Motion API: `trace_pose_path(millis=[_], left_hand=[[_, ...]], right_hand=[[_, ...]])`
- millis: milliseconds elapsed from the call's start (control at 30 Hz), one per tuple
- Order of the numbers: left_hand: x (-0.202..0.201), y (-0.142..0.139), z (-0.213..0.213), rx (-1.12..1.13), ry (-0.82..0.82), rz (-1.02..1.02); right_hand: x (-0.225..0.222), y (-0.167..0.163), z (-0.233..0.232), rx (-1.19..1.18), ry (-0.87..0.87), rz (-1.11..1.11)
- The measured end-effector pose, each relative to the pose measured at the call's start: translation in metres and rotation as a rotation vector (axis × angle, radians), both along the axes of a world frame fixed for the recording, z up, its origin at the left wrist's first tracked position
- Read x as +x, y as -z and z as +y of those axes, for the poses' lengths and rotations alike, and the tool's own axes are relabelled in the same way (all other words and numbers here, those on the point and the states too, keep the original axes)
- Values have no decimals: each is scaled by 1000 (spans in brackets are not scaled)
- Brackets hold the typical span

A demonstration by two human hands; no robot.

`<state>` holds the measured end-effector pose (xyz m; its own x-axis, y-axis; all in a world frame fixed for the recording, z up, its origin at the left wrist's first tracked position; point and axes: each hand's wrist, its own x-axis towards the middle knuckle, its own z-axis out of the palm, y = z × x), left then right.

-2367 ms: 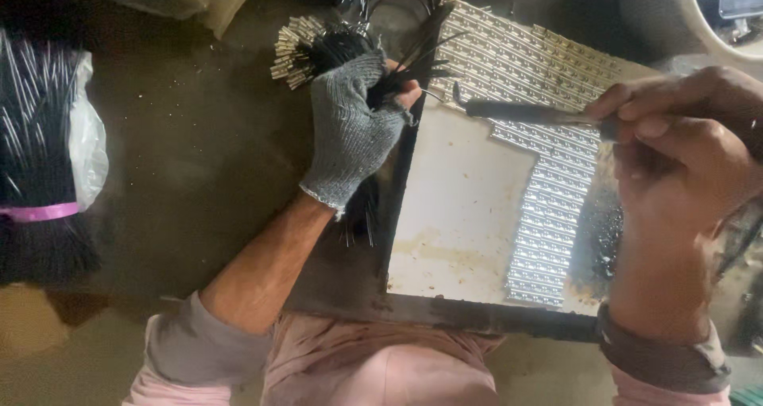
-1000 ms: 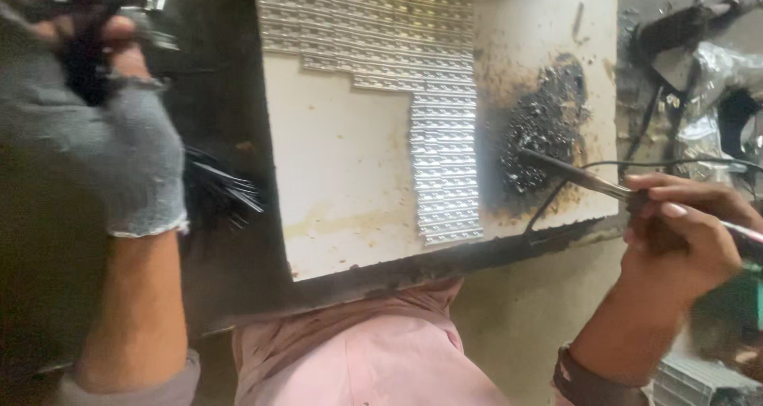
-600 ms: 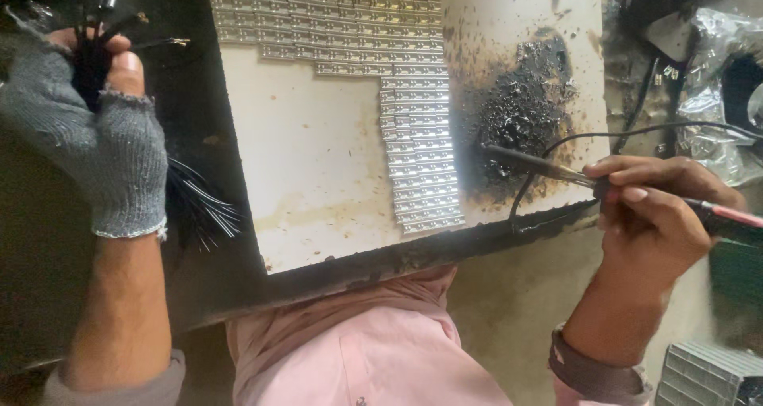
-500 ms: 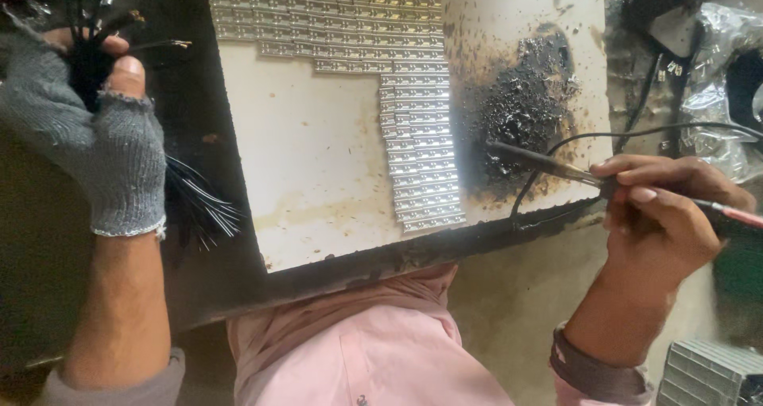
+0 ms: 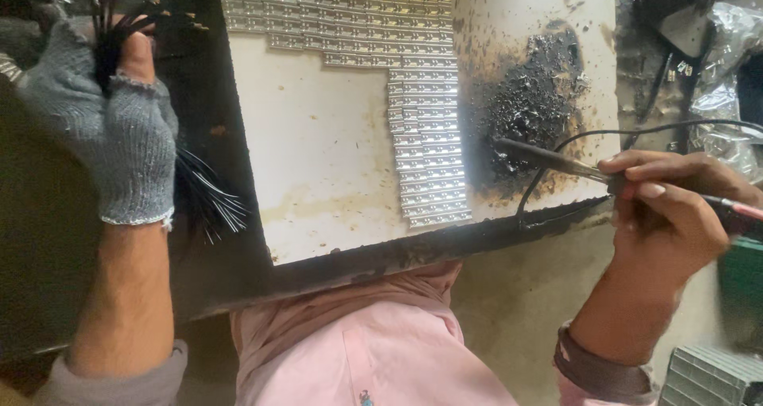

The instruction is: The person holds a bundle of black wires with exposed metal tips in the left hand and uses a soldering iron in the right hand to apply heat and solder to the wire ends. The person repeatedly dips the soldering iron into a dark residue on the work surface and then applies it to the wires.

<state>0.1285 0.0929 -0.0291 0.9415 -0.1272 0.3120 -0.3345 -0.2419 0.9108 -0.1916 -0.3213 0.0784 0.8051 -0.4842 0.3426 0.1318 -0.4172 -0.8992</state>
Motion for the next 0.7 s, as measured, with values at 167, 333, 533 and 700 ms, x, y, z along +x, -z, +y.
trace_pose_path(millis=[167, 333, 533, 700], left_hand=[[-3, -1, -2, -108, 61, 43], [-4, -2, -3, -163, 103, 40], [-5, -3, -9, -165, 98, 7], [12, -15, -11, -158, 46, -100]], right_hand=[[0, 6, -3, -32, -51, -54], [-1, 8, -5, 33, -7, -3], [-22, 33, -31, 42, -38, -19], [-9, 66, -61, 364, -134, -19]])
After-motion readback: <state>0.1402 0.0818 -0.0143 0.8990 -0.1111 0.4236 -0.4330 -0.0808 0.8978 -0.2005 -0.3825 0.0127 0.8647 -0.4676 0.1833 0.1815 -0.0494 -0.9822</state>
